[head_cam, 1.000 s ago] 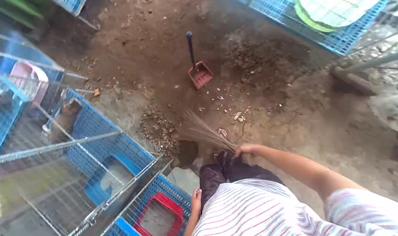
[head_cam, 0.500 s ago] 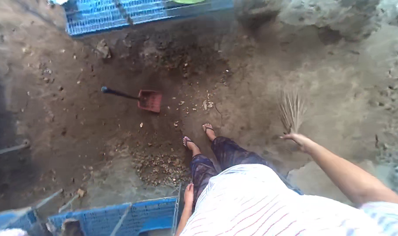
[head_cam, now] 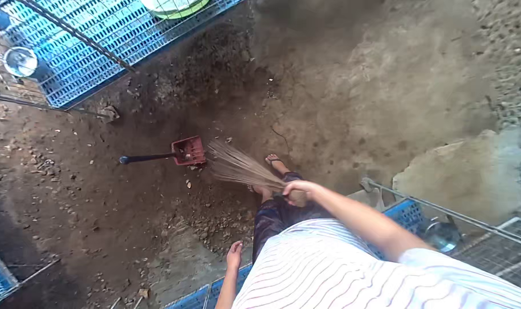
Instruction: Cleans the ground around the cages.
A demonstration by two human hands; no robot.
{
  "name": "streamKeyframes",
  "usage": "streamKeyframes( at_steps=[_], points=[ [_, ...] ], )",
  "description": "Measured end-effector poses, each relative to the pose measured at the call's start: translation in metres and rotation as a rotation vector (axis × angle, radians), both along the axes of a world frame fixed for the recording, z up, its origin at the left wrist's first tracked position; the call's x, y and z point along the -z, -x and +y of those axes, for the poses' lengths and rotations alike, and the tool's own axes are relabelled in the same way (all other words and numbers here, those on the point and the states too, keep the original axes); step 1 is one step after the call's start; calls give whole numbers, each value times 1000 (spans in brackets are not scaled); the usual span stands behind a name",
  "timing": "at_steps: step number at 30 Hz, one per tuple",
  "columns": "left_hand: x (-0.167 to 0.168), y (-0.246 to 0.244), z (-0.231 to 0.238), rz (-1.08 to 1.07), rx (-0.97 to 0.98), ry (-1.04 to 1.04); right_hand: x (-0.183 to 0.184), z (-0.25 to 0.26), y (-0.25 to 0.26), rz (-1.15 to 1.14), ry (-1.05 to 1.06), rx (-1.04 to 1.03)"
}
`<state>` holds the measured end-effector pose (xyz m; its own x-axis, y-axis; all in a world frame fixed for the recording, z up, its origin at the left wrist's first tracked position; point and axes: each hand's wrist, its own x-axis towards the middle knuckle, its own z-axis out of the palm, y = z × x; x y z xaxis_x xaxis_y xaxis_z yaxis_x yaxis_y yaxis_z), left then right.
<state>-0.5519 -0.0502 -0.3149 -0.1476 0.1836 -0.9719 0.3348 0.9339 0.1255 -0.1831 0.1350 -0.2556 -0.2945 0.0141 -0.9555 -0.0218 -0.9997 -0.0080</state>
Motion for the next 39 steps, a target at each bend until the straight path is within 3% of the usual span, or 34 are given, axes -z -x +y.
streamKeyframes(
  at_steps=[5,8,10,12,16,19,21,24,27,29,32,34,39],
  points=[
    [5,25,5,-14,43,55,-89,-75,-116,-275,75,83],
    [12,33,5,-8,68,78,-91,-98,-122,-486,136,201],
    [12,30,9,2,75,80,-59,-92,-99,-535,165,318],
    [10,23,14,-18,67,75,-17,-73,-54,-417,177,370],
    [9,13,19,-63,15,33,46,-35,93,-41,127,194],
    [10,13,25,-65,-13,32,53,-18,152,102,95,75],
    [10,15,27,-57,-25,43,37,-22,134,120,75,59],
    [8,20,33,-49,-38,49,-11,-50,44,61,48,97],
    [8,30,27,-44,-36,51,-74,-82,-42,-202,33,107],
    [9,36,23,-31,-30,57,-93,-87,-74,-445,48,118],
    [10,38,24,3,-2,62,-52,-64,-92,-629,37,197],
    [13,36,28,5,-3,43,-8,-31,-71,-607,36,249],
    [16,20,37,-17,-32,21,59,0,68,-206,-30,-11]
  ],
)
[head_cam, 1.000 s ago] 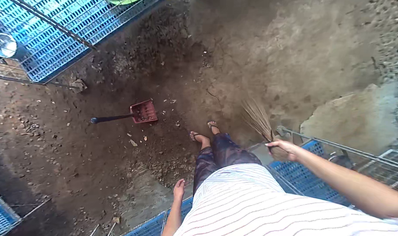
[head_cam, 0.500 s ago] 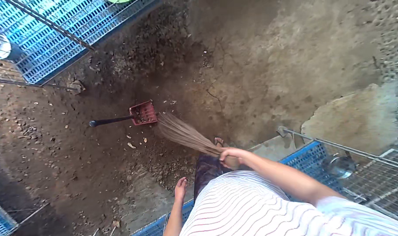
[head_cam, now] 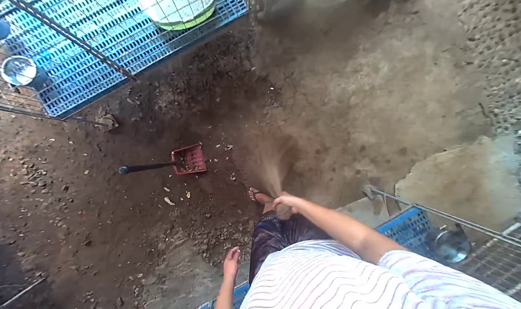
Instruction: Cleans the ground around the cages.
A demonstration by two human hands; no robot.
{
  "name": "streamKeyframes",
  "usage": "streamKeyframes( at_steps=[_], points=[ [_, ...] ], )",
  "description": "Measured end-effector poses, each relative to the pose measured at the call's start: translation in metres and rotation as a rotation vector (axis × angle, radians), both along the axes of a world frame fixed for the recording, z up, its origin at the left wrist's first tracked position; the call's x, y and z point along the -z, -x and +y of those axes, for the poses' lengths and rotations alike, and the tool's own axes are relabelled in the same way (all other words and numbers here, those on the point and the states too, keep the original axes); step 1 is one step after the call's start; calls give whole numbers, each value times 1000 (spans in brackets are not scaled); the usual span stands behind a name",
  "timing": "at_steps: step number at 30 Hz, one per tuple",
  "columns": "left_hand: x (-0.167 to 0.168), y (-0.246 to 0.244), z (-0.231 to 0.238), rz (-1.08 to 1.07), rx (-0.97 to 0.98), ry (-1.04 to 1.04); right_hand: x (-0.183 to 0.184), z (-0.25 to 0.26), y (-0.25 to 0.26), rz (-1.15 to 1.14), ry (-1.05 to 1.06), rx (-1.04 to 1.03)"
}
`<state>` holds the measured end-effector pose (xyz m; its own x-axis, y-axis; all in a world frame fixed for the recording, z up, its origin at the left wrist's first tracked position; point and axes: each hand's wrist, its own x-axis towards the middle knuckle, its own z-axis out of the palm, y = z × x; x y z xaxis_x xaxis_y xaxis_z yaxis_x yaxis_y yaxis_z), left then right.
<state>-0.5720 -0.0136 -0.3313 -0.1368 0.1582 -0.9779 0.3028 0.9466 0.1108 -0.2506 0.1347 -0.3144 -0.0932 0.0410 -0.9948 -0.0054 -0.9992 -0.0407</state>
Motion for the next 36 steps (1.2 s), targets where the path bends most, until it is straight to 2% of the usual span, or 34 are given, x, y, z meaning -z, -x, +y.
streamKeyframes(
  at_steps=[1,3,7,11,12,14,17,19,21,23,26,29,31,33,35,36],
  points=[
    [-3,-2,2,-5,-1,5,-1,0,17,64,-2,-66],
    [-6,-6,9,-14,-2,-8,-19,10,18,137,-20,-165],
    [-1,-2,5,-13,-26,-22,-74,36,-58,85,-148,-298],
    [0,-4,-4,59,-15,20,-102,90,-136,-209,-355,-748],
    [-1,-6,-7,63,1,34,-99,112,-150,-308,-343,-866],
    [-2,-11,-9,64,30,52,-69,159,-175,-492,-285,-991],
    [-5,-23,-7,69,5,76,16,207,-204,-634,-233,-935],
    [-13,-38,10,100,-109,43,45,230,-192,-538,-152,-893],
    [-24,-61,28,120,-240,-2,32,240,-171,-331,-102,-832],
    [-30,-82,38,96,-237,9,1,224,-175,-169,-137,-673],
    [-21,-115,59,-4,-110,20,-58,221,-226,-137,-172,-501],
    [-22,-153,94,8,-160,-11,-104,224,-256,-183,-161,-434],
    [-23,-177,119,-8,-210,-13,-92,234,-247,-226,-133,-371],
    [-26,-195,139,-41,-207,-17,-52,249,-227,-227,-68,-349],
    [-24,-211,158,-56,-209,-40,-20,261,-207,-149,-12,-386],
    [-22,-214,166,-58,-212,-51,-16,263,-198,-85,-16,-394]
  ],
)
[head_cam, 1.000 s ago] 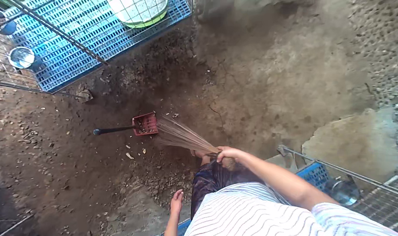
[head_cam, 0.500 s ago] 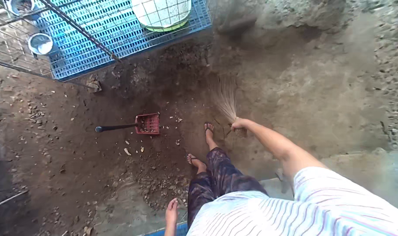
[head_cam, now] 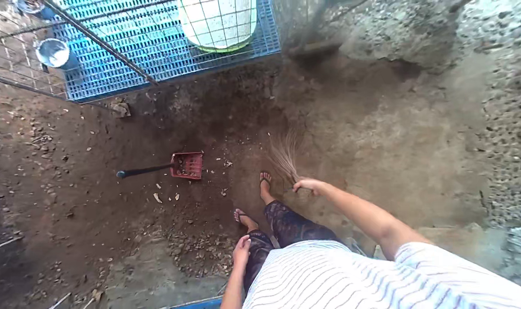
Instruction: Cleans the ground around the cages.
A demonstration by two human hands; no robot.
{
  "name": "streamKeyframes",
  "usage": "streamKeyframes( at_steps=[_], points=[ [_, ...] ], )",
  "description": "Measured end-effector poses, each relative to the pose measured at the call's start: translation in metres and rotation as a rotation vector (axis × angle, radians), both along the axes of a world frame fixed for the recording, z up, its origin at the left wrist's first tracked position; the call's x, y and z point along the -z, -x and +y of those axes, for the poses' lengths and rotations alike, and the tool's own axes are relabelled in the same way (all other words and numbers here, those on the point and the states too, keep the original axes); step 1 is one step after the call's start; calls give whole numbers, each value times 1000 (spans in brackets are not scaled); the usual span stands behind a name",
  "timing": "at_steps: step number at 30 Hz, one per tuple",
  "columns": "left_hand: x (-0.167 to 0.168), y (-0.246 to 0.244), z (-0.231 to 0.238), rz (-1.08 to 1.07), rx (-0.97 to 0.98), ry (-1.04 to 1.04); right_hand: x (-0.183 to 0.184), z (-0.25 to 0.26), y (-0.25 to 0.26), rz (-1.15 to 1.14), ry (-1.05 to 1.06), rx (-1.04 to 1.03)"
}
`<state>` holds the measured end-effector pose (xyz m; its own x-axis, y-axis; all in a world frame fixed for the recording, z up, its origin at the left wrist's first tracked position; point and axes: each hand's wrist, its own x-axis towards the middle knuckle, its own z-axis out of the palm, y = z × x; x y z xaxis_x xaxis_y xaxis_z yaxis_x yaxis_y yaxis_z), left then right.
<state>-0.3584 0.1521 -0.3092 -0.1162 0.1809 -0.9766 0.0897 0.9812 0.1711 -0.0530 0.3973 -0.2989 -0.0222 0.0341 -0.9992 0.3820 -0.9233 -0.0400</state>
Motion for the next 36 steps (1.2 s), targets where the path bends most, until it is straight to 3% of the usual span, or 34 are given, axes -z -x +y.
streamKeyframes(
  at_steps=[3,7,9,14,22,28,30,36],
  points=[
    [-1,-3,4,-3,-29,4,-35,-10,-13,59,-40,93],
    [2,7,0,40,-28,30,-95,-18,-56,-35,-89,112],
    [2,12,-3,60,9,53,-88,-15,-48,-82,-78,135],
    [4,16,11,89,6,36,-18,5,1,31,28,136],
    [0,9,13,67,-11,34,-97,-25,-29,-41,-96,229],
    [7,6,21,72,9,43,-16,9,26,94,24,206],
    [4,7,22,73,10,54,-25,1,25,121,2,197],
    [2,10,13,63,5,47,-99,-11,-55,-41,-66,200]
  ],
)
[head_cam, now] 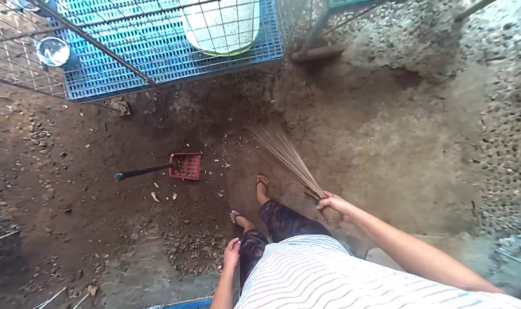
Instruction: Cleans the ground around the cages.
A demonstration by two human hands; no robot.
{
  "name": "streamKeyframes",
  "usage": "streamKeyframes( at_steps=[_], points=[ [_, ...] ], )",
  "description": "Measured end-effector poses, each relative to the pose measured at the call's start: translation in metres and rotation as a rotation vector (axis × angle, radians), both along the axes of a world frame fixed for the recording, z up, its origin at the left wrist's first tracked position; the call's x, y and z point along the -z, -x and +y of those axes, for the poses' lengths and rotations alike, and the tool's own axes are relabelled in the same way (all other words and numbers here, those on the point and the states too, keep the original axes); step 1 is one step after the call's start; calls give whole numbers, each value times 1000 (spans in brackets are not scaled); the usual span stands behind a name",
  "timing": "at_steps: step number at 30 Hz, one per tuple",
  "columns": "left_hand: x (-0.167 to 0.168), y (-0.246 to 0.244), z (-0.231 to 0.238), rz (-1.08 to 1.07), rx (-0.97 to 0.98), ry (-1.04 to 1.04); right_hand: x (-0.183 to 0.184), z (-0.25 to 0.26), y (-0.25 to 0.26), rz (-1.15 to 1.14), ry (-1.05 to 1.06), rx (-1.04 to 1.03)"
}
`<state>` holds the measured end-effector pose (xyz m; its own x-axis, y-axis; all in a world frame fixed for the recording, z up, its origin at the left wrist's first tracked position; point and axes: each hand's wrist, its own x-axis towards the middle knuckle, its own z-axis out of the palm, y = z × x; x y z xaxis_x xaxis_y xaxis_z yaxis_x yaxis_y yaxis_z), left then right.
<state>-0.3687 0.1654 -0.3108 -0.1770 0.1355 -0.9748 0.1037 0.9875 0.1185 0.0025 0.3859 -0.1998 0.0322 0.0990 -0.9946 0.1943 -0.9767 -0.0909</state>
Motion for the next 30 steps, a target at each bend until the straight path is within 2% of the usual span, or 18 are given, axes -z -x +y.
streamKeyframes(
  at_steps=[3,5,7,9,11,15,17,19,22,25,27,30],
  points=[
    [4,6,1,17,32,11,32,22,24,-27,13,-8],
    [4,4,9,28,32,8,70,37,50,40,65,-63],
    [4,1,20,31,17,-6,89,40,74,138,88,-110],
    [2,-1,22,18,11,-15,81,30,75,175,59,-114],
    [-1,-4,21,-4,7,-17,53,27,42,167,14,-137],
    [-1,-3,15,-8,0,-23,-10,54,-32,61,-82,-172],
    [0,1,13,4,-3,-16,-14,71,-44,-32,-144,-157],
    [1,4,15,26,-3,-22,14,99,-39,-121,-206,-146],
    [0,2,17,43,-12,-27,99,144,-9,-244,-231,-173],
    [4,-3,20,29,-8,-34,164,153,34,-230,-107,-508],
    [5,-6,19,19,-19,-33,174,130,59,-103,-47,-721],
    [2,-13,17,-8,-17,-24,138,99,40,108,-67,-694]
  ],
)
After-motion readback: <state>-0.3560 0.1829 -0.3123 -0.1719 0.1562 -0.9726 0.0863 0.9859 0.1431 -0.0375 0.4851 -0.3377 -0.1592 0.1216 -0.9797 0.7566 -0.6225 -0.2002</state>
